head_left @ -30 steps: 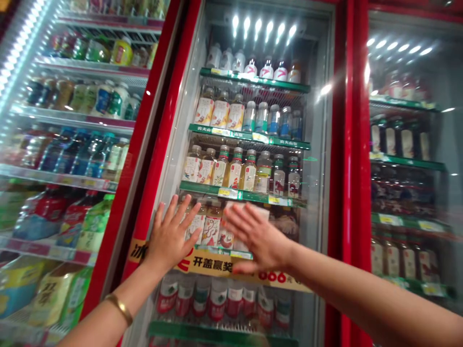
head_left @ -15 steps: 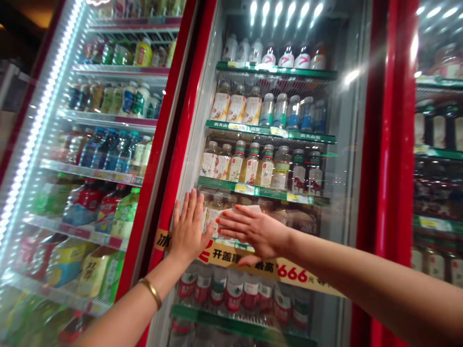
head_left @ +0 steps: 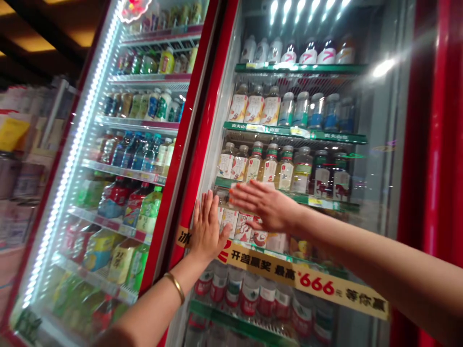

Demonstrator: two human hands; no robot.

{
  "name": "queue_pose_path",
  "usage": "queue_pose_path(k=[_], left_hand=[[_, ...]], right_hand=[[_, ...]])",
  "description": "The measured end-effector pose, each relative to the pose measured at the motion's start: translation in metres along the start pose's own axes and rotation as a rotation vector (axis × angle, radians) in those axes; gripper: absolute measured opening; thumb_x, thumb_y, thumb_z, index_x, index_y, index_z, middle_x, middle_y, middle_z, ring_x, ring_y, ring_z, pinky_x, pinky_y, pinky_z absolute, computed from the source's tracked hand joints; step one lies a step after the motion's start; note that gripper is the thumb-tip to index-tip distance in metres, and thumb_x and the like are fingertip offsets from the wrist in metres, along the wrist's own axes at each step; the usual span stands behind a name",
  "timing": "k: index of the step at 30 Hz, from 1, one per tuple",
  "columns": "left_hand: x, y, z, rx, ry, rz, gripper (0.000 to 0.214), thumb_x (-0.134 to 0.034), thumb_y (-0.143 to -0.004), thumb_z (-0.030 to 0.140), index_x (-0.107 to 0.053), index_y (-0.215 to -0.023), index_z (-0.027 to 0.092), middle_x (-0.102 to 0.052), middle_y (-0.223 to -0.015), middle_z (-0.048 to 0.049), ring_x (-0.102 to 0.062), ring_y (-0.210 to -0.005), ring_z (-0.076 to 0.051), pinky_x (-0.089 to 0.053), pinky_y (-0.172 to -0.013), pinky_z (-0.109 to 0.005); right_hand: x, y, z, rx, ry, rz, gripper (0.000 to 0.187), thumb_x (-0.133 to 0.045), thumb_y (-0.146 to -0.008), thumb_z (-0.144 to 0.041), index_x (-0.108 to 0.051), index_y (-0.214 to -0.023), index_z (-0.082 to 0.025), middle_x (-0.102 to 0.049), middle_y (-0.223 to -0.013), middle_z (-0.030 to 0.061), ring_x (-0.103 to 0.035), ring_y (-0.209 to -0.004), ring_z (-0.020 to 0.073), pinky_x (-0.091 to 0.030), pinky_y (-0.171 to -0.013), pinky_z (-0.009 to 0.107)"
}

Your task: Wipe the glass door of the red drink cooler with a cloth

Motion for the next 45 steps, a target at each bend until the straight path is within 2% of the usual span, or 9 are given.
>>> queue_pose_path(k=[4, 10, 14, 17, 23, 29, 33, 39, 45], left_hand=[[0.003, 0.003, -0.001, 0.018, 0.010, 0.032, 0.079, -0.033, -0.112, 0.056, -0.012, -0.176, 0.015, -0.016, -0.185, -0.0204, -0.015, -0.174, -0.029, -0.022, -0.140, -0.057], [0.012, 0.013, 0.001, -0.037, -0.022, 0.129, 0.080, -0.027, -0.112, 0.058, -0.010, -0.177, 0.015, -0.002, -0.187, -0.0193, -0.002, -0.176, -0.029, -0.014, -0.141, -0.054], [0.010, 0.013, 0.002, -0.085, -0.049, 0.098, 0.079, -0.029, -0.112, 0.058, -0.012, -0.176, 0.015, -0.007, -0.187, -0.0198, -0.007, -0.175, -0.028, -0.013, -0.141, -0.053], [0.009, 0.012, 0.002, -0.088, -0.030, 0.072, 0.079, -0.032, -0.112, 0.057, -0.013, -0.176, 0.016, -0.009, -0.186, -0.0194, -0.009, -0.175, -0.028, -0.012, -0.141, -0.054], [0.008, 0.008, 0.003, -0.089, 0.028, 0.040, 0.075, -0.037, -0.112, 0.051, -0.014, -0.177, 0.020, -0.014, -0.187, -0.0139, -0.014, -0.174, -0.027, -0.014, -0.142, -0.052], [-0.002, 0.000, 0.010, -0.149, -0.034, -0.123, 0.079, -0.054, -0.107, 0.040, -0.017, -0.176, 0.034, -0.022, -0.185, 0.0009, -0.012, -0.174, -0.024, -0.009, -0.144, -0.050], [-0.002, 0.033, 0.037, -0.113, -0.003, -0.136, 0.084, -0.059, -0.104, 0.036, -0.017, -0.177, 0.032, -0.017, -0.185, 0.0019, -0.008, -0.174, -0.023, -0.005, -0.145, -0.049], [-0.002, 0.132, 0.078, -0.196, 0.000, -0.200, 0.084, -0.060, -0.099, 0.027, -0.025, -0.175, 0.031, -0.022, -0.183, 0.0017, -0.014, -0.174, -0.022, -0.007, -0.145, -0.046], [-0.002, 0.153, 0.072, -0.127, -0.038, -0.149, 0.089, -0.064, -0.093, 0.021, -0.029, -0.174, 0.030, -0.026, -0.182, -0.0011, -0.019, -0.172, -0.024, -0.011, -0.145, -0.048]], right_hand=[[0.025, -0.044, 0.070, -0.492, 0.100, 0.218, 0.077, -0.038, -0.111, -0.060, -0.032, -0.171, -0.012, -0.025, -0.183, 0.0148, -0.016, -0.172, 0.0333, -0.008, -0.139, 0.066], [-0.012, -0.095, 0.000, 0.066, 0.046, 0.038, 0.067, -0.047, -0.107, -0.063, -0.050, -0.164, -0.029, -0.042, -0.177, -0.0025, -0.031, -0.168, 0.0188, -0.014, -0.141, 0.043], [0.017, -0.095, 0.062, -0.354, 0.066, 0.199, 0.074, -0.031, -0.112, -0.064, -0.039, -0.170, -0.017, -0.032, -0.182, 0.0094, -0.022, -0.171, 0.0293, -0.008, -0.140, 0.060], [0.023, -0.059, 0.074, -0.684, 0.066, 0.320, 0.080, -0.023, -0.113, -0.064, -0.032, -0.171, -0.011, -0.023, -0.184, 0.0156, -0.014, -0.172, 0.0363, -0.005, -0.137, 0.068], [-0.050, 0.081, -0.124, -0.169, 0.056, 0.067, 0.089, -0.033, -0.105, -0.082, -0.041, -0.170, -0.022, -0.036, -0.180, 0.0004, -0.019, -0.172, 0.0210, -0.007, -0.142, 0.041], [-0.016, 0.253, -0.060, -1.046, 0.235, 0.184, 0.084, -0.040, -0.111, -0.059, -0.006, -0.178, -0.021, -0.004, -0.187, 0.0105, -0.005, -0.174, 0.0356, -0.011, -0.138, 0.069], [-0.051, 0.258, -0.122, -1.265, 0.218, 0.196, 0.097, -0.048, -0.106, -0.056, 0.001, -0.177, -0.010, 0.004, -0.185, 0.0179, 0.003, -0.173, 0.0396, -0.019, -0.137, 0.072], [-0.118, 0.263, -0.274, -0.771, 0.323, 0.151, 0.094, -0.047, -0.092, -0.077, -0.028, -0.175, -0.038, -0.027, -0.180, -0.0082, -0.012, -0.172, 0.0212, -0.012, -0.144, 0.040], [-0.129, 0.306, -0.242, -1.651, 0.228, 0.244, 0.094, -0.039, -0.103, -0.055, 0.002, -0.177, -0.014, -0.001, -0.183, 0.0197, -0.003, -0.170, 0.0462, -0.033, -0.120, 0.091]])
Point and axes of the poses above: each hand's wrist, its own y-axis away from the middle knuckle, its own x-axis out of the back of the hand, z = x × y, the point moved 8 cm from there along -y, towards the middle knuckle
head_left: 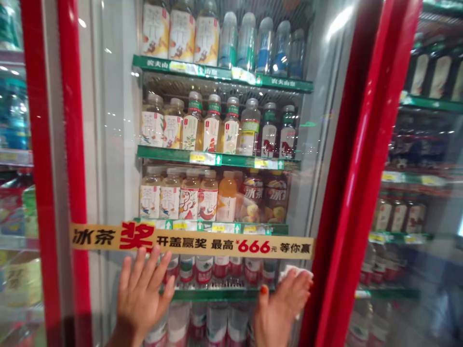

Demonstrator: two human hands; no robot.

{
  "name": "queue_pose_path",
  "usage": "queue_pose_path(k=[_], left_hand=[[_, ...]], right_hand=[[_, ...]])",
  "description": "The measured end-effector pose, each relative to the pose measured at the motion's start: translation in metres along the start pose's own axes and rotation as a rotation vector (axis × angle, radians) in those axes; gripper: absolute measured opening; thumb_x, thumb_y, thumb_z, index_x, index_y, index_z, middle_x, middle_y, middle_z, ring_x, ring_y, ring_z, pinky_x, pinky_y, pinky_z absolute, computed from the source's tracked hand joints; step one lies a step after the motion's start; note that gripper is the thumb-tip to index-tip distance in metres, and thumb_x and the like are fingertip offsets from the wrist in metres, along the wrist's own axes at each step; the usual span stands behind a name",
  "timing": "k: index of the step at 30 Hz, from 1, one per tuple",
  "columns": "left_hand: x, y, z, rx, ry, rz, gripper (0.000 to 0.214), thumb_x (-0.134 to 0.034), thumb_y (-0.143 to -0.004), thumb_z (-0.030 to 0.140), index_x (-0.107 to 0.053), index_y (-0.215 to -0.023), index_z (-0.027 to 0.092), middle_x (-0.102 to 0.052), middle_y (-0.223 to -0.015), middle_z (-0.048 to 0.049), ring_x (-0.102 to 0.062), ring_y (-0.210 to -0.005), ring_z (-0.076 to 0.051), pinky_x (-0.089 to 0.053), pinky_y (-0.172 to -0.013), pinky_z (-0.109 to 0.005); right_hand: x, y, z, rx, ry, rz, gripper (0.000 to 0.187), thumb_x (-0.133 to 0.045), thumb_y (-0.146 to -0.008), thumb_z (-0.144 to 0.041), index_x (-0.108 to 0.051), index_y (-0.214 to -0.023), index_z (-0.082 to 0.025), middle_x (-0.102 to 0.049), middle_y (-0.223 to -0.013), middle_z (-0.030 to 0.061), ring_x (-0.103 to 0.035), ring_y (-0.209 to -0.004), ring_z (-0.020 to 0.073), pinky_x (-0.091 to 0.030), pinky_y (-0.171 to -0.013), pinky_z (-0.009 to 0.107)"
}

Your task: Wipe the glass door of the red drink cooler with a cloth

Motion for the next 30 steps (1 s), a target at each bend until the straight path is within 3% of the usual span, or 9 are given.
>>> queue_pose_path(k=[3, 6, 10, 13, 19, 22, 25, 27, 30], left_hand=[[0.000, 0.001, 0.000, 0.008, -0.005, 0.014, 0.087, -0.066, -0.093, 0.020, -0.032, -0.174, 0.027, -0.027, -0.182, -0.0025, -0.021, -0.172, -0.025, -0.012, -0.145, -0.048], [0.000, 0.006, 0.000, 0.006, -0.005, 0.013, 0.087, -0.068, -0.093, 0.023, -0.033, -0.173, 0.029, -0.028, -0.182, -0.0024, -0.023, -0.172, -0.027, -0.014, -0.144, -0.051], [-0.003, 0.010, -0.003, 0.015, 0.019, -0.024, 0.087, -0.070, -0.094, 0.023, -0.033, -0.173, 0.027, -0.028, -0.182, -0.0042, -0.023, -0.172, -0.029, -0.015, -0.144, -0.056], [-0.002, 0.010, -0.004, 0.016, 0.035, -0.026, 0.088, -0.071, -0.094, 0.024, -0.032, -0.174, 0.027, -0.026, -0.183, -0.0040, -0.020, -0.173, -0.029, -0.012, -0.145, -0.053], [-0.006, 0.017, -0.005, 0.086, 0.084, -0.094, 0.086, -0.066, -0.099, 0.028, -0.026, -0.175, 0.036, -0.025, -0.183, -0.0001, -0.014, -0.173, -0.024, -0.006, -0.145, -0.050], [-0.007, 0.018, -0.004, 0.091, 0.077, -0.109, 0.084, -0.062, -0.101, 0.029, -0.022, -0.175, 0.035, -0.023, -0.183, -0.0019, -0.011, -0.174, -0.024, -0.006, -0.144, -0.054], [-0.009, 0.018, -0.005, 0.119, 0.067, -0.093, 0.082, -0.059, -0.103, 0.030, -0.021, -0.176, 0.035, -0.025, -0.183, -0.0030, -0.010, -0.174, -0.023, -0.007, -0.144, -0.056], [-0.010, 0.019, -0.004, 0.138, 0.084, -0.083, 0.080, -0.057, -0.104, 0.031, -0.021, -0.175, 0.036, -0.027, -0.182, -0.0034, -0.010, -0.174, -0.023, -0.007, -0.143, -0.058], [-0.008, 0.020, 0.001, 0.159, 0.108, -0.080, 0.079, -0.054, -0.105, 0.028, -0.020, -0.176, 0.033, -0.026, -0.183, -0.0062, -0.009, -0.174, -0.025, -0.007, -0.143, -0.060]], right_hand=[[-0.017, 0.053, -0.072, 0.345, -0.097, 0.004, 0.097, -0.042, -0.093, -0.071, -0.021, -0.177, -0.027, -0.028, -0.179, 0.0025, -0.008, -0.172, 0.0366, -0.036, -0.128, 0.080], [-0.019, 0.091, -0.070, 0.559, -0.137, 0.034, 0.091, -0.040, -0.085, -0.079, -0.034, -0.170, -0.048, -0.037, -0.172, -0.0178, -0.008, -0.172, 0.0265, -0.038, -0.135, 0.066], [-0.009, 0.060, 0.018, 0.147, -0.001, 0.003, 0.093, -0.040, -0.101, -0.058, -0.005, -0.178, -0.020, -0.005, -0.185, 0.0127, -0.003, -0.171, 0.0430, -0.026, -0.128, 0.087], [-0.008, 0.058, 0.016, -0.128, -0.020, -0.072, 0.089, -0.028, -0.108, -0.058, 0.005, -0.177, -0.011, 0.000, -0.184, 0.0261, 0.001, -0.171, 0.0491, -0.026, -0.120, 0.093], [-0.017, 0.133, -0.090, 0.518, -0.284, -0.355, 0.078, -0.053, -0.103, -0.068, -0.040, -0.172, -0.033, -0.063, -0.161, 0.0107, -0.054, -0.153, 0.0381, -0.051, -0.119, 0.059], [-0.001, 0.089, -0.018, 0.172, -0.189, -0.228, 0.081, -0.044, -0.106, -0.068, -0.034, -0.174, -0.025, -0.054, -0.166, 0.0217, -0.041, -0.161, 0.0448, -0.040, -0.123, 0.073], [0.001, 0.050, 0.031, -0.096, -0.163, -0.165, 0.089, -0.026, -0.110, -0.056, 0.002, -0.175, -0.001, -0.001, -0.180, 0.0377, 0.005, -0.170, 0.0523, -0.017, -0.121, 0.091], [-0.005, 0.052, 0.017, -0.123, -0.186, -0.192, 0.090, -0.021, -0.111, -0.052, 0.014, -0.170, 0.005, 0.015, -0.178, 0.0394, 0.015, -0.169, 0.0512, -0.014, -0.121, 0.091], [-0.018, 0.095, -0.048, 0.045, -0.275, -0.330, 0.096, -0.038, -0.106, -0.065, -0.015, -0.175, -0.002, -0.018, -0.180, 0.0345, -0.012, -0.171, 0.0480, -0.027, -0.127, 0.078]])
Point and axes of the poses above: each hand's wrist, its own y-axis away from the middle knuckle, its own x-axis out of the back of the hand, z = x × y, the point moved 8 cm from there along -y, towards the middle knuckle
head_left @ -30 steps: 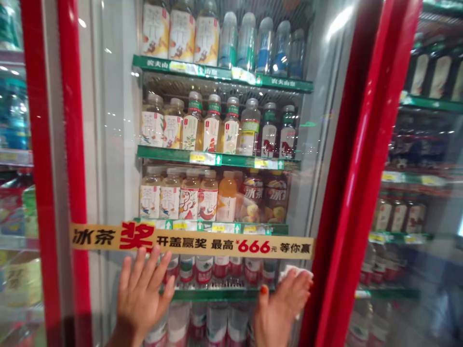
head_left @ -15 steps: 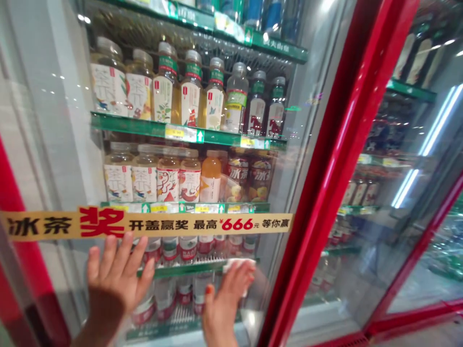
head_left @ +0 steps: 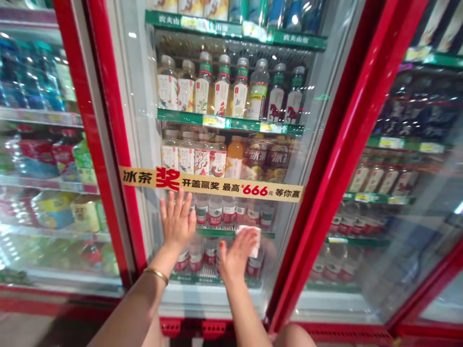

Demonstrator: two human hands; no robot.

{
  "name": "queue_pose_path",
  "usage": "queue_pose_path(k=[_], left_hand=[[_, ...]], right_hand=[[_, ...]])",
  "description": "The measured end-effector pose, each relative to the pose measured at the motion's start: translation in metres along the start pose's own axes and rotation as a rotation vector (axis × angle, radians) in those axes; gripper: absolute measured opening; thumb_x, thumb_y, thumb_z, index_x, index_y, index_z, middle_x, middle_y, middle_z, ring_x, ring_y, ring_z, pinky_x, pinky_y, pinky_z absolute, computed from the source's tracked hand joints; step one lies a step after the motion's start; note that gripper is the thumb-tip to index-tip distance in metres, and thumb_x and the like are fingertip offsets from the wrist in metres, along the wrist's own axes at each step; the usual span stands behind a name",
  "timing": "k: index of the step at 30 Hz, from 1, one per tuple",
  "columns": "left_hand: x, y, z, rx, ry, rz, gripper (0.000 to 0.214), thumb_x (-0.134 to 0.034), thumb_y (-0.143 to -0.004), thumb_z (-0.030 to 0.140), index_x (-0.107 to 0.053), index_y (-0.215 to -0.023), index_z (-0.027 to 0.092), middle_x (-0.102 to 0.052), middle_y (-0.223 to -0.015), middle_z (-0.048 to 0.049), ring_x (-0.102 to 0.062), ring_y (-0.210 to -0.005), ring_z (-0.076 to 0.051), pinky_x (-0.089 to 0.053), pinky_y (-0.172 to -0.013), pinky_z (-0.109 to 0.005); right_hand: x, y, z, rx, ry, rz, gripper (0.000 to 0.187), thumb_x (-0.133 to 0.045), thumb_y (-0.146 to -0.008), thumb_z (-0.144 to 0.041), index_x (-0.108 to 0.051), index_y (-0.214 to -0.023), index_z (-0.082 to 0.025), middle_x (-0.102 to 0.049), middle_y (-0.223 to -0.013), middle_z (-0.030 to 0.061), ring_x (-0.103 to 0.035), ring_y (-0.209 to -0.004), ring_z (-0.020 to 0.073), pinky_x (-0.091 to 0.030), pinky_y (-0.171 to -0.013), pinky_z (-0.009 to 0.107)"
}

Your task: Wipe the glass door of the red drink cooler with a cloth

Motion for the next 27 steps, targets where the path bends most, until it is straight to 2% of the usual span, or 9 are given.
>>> queue_pose_path(k=[2, 4, 8, 11, 15, 17, 23, 25, 27], left_hand=[[0.001, 0.003, 0.002, 0.010, 0.003, 0.000, 0.079, -0.055, -0.104, 0.026, -0.021, -0.176, 0.031, -0.025, -0.183, -0.0080, -0.009, -0.174, -0.026, -0.008, -0.143, -0.062], [0.001, 0.007, 0.000, 0.017, 0.003, -0.005, 0.080, -0.057, -0.103, 0.025, -0.022, -0.176, 0.031, -0.026, -0.183, -0.0080, -0.011, -0.174, -0.027, -0.009, -0.142, -0.062], [-0.005, 0.019, -0.004, 0.034, 0.002, 0.006, 0.082, -0.060, -0.101, 0.024, -0.025, -0.175, 0.033, -0.025, -0.183, -0.0055, -0.014, -0.174, -0.029, -0.012, -0.142, -0.064], [-0.006, 0.025, -0.004, 0.050, -0.008, 0.039, 0.084, -0.062, -0.099, 0.022, -0.026, -0.175, 0.033, -0.024, -0.183, -0.0050, -0.014, -0.174, -0.029, -0.013, -0.141, -0.067], [-0.004, 0.039, -0.008, 0.049, 0.011, 0.019, 0.087, -0.064, -0.097, 0.022, -0.027, -0.174, 0.032, -0.024, -0.183, -0.0060, -0.018, -0.173, -0.033, -0.014, -0.140, -0.069], [-0.006, 0.054, -0.010, 0.032, 0.011, -0.017, 0.089, -0.066, -0.095, 0.022, -0.027, -0.175, 0.032, -0.022, -0.184, -0.0061, -0.017, -0.173, -0.035, -0.013, -0.140, -0.070], [-0.017, 0.100, -0.007, 0.094, -0.030, -0.012, 0.094, -0.064, -0.092, 0.020, -0.022, -0.176, 0.026, -0.016, -0.185, -0.0057, -0.009, -0.175, -0.033, -0.007, -0.142, -0.068], [-0.018, 0.103, -0.005, 0.113, -0.035, 0.003, 0.095, -0.065, -0.091, 0.021, -0.022, -0.176, 0.028, -0.016, -0.186, -0.0046, -0.008, -0.175, -0.034, -0.005, -0.142, -0.071], [-0.018, 0.104, -0.007, 0.124, -0.030, -0.004, 0.096, -0.068, -0.091, 0.021, -0.024, -0.176, 0.029, -0.018, -0.186, -0.0042, -0.008, -0.175, -0.032, -0.006, -0.142, -0.069]], right_hand=[[-0.022, 0.022, -0.028, 0.138, -0.045, -0.088, 0.091, -0.054, -0.096, -0.078, -0.049, -0.167, -0.020, -0.050, -0.170, 0.0203, -0.038, -0.163, 0.0419, -0.039, -0.128, 0.063], [-0.022, 0.028, -0.020, 0.167, -0.047, -0.070, 0.085, -0.058, -0.093, -0.081, -0.059, -0.160, -0.030, -0.060, -0.163, 0.0138, -0.047, -0.158, 0.0402, -0.043, -0.126, 0.060], [0.018, -0.002, 0.051, -0.108, 0.057, 0.200, 0.087, -0.031, -0.109, -0.058, -0.005, -0.177, -0.010, -0.010, -0.183, 0.0300, -0.005, -0.172, 0.0490, -0.024, -0.123, 0.088], [0.020, -0.004, 0.053, -0.247, 0.124, 0.308, 0.086, -0.025, -0.110, -0.049, 0.014, -0.174, -0.006, 0.015, -0.181, 0.0300, 0.015, -0.170, 0.0469, -0.018, -0.120, 0.094], [-0.037, 0.042, -0.011, 0.202, 0.155, 0.102, 0.085, -0.046, -0.105, -0.058, -0.019, -0.178, -0.023, -0.035, -0.180, 0.0150, -0.009, -0.173, 0.0376, -0.039, -0.127, 0.073], [-0.045, 0.062, -0.013, 0.416, 0.184, 0.088, 0.081, -0.050, -0.102, -0.058, -0.029, -0.176, -0.031, -0.050, -0.172, 0.0068, -0.013, -0.173, 0.0336, -0.040, -0.130, 0.067], [0.038, -0.024, 0.074, -0.227, 0.223, 0.314, 0.085, -0.027, -0.110, -0.054, 0.007, -0.177, -0.013, 0.005, -0.184, 0.0236, 0.004, -0.172, 0.0473, -0.019, -0.124, 0.092], [0.036, -0.043, 0.047, -0.177, 0.223, 0.249, 0.090, -0.029, -0.108, -0.058, 0.006, -0.177, -0.012, -0.002, -0.184, 0.0241, 0.001, -0.171, 0.0477, -0.019, -0.125, 0.090], [0.017, -0.037, 0.003, 0.119, 0.264, 0.166, 0.091, -0.035, -0.104, -0.065, -0.010, -0.178, -0.020, -0.020, -0.183, 0.0141, -0.005, -0.173, 0.0418, -0.019, -0.132, 0.082]])
Point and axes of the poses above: each hand's wrist, its own y-axis away from the middle knuckle, its own x-axis out of the back of the hand, z = x × y, the point moved 8 cm from there along -y, towards the middle knuckle
